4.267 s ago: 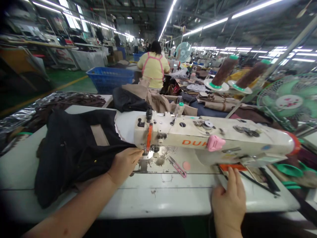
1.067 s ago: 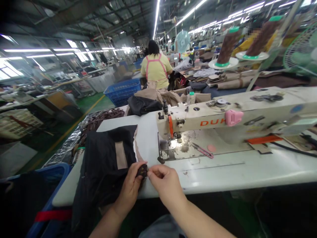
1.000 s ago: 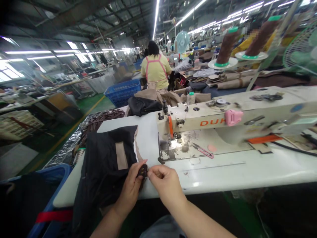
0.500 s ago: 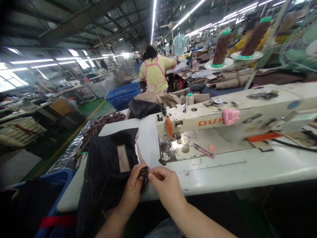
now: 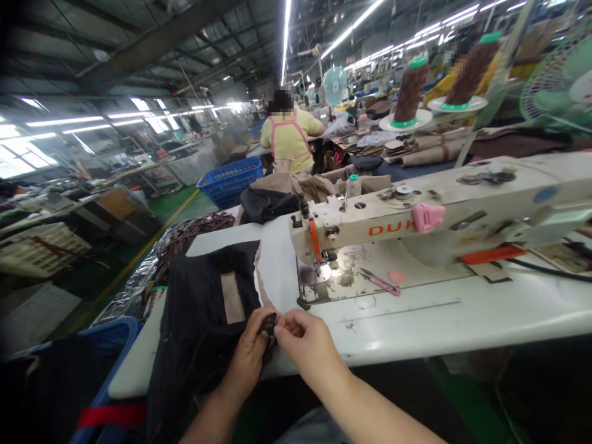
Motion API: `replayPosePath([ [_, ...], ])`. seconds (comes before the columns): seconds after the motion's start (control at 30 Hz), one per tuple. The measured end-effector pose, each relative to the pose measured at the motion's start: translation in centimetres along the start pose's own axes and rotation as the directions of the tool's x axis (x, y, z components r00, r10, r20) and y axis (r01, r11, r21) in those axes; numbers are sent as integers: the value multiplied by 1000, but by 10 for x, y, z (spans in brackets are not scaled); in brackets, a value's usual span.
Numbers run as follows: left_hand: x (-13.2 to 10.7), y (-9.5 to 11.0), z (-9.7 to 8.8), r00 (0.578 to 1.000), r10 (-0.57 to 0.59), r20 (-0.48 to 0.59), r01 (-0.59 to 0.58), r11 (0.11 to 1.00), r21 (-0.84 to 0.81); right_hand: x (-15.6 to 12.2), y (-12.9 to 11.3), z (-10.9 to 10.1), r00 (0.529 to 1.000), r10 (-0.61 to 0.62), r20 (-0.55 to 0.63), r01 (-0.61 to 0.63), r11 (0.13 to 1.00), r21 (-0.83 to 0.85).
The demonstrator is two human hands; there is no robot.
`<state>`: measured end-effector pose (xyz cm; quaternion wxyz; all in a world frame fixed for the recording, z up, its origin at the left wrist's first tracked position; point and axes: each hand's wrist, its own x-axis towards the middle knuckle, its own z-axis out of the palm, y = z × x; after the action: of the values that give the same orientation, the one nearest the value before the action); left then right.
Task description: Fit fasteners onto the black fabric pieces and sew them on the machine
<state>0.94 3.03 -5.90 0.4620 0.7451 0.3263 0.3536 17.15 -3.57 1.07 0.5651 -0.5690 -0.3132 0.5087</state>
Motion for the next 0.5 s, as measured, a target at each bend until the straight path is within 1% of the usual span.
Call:
replayPosePath([
  [0.13,1,3,1,1000,10,-1,-10,1000,11,1,-2,-5,1000,10,-5,-10,1000,-13],
  [0.37,7,13,-6,993,25,116,-26,1000,3,13,12,-11,995,100,22,-99,995,-22],
  [0.5,9,13,-12,984,4,177,2,999,-35,16,10,-15,985,160,68,-160,987,-12],
])
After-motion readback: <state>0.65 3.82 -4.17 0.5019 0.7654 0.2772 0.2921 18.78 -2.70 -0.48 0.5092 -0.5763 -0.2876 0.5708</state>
